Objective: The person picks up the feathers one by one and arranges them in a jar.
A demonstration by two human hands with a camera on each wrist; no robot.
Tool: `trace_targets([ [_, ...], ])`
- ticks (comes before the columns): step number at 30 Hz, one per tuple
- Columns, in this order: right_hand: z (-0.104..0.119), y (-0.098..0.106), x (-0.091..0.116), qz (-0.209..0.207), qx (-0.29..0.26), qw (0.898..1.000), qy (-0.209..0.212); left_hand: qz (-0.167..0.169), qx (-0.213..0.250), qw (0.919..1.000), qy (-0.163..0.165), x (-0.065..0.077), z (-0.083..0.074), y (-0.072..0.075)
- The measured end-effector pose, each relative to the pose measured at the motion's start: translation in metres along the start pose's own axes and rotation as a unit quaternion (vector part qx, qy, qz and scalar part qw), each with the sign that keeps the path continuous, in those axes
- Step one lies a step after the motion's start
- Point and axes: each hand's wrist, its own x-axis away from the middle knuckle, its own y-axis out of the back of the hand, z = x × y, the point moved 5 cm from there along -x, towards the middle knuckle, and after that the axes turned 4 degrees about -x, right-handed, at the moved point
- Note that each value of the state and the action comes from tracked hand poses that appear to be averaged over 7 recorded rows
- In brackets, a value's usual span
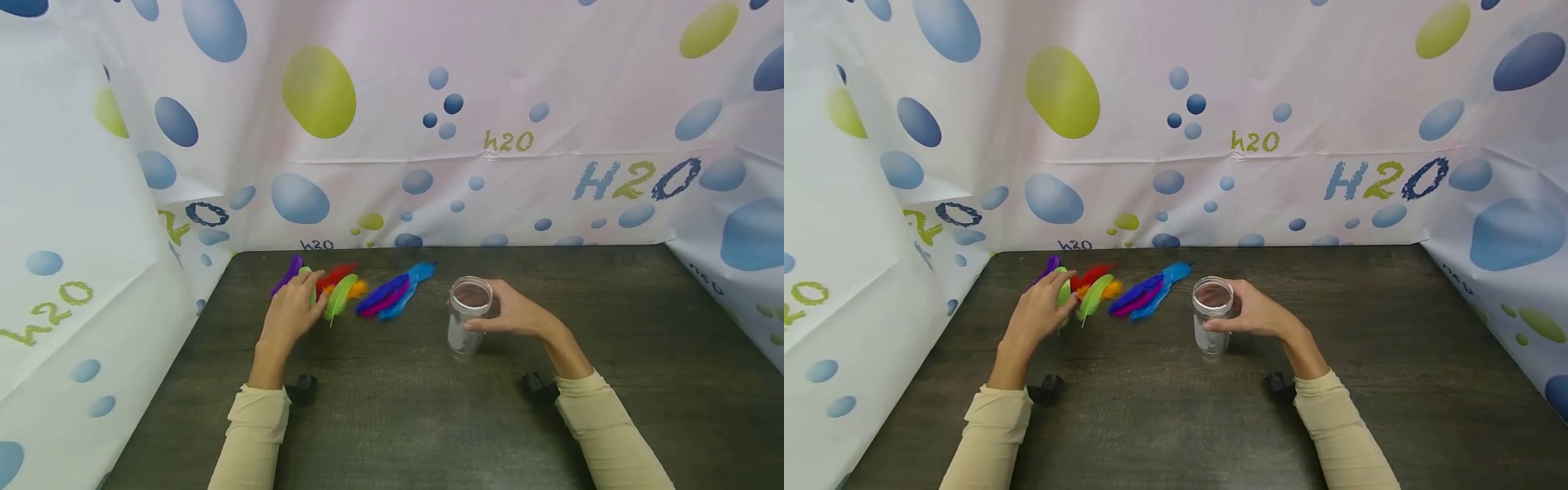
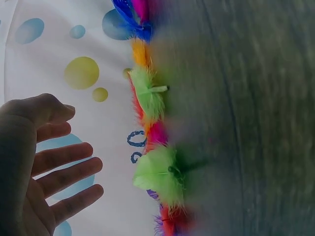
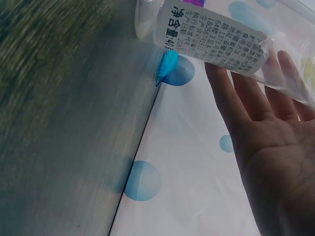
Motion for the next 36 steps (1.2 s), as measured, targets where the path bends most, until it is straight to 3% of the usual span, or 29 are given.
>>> trace_targets([
  [11, 0.001, 0.000, 0.000, 0.003, -0.013, 1.000, -0.008, 0.012, -0.014, 0.9998, -0.004, -0.010, 0.005, 0.000],
  [26, 0.000, 0.001, 0.001, 0.008, -0.031, 0.999, -0.010, 0.027, -0.023, 0.9983, 0.046, -0.032, 0.033, -0.013],
  [36, -0.002, 0.000, -0.001, 0.009, -0.035, 0.999, -0.012, 0.094, -0.032, 0.9921, 0.077, -0.048, 0.047, -0.021],
])
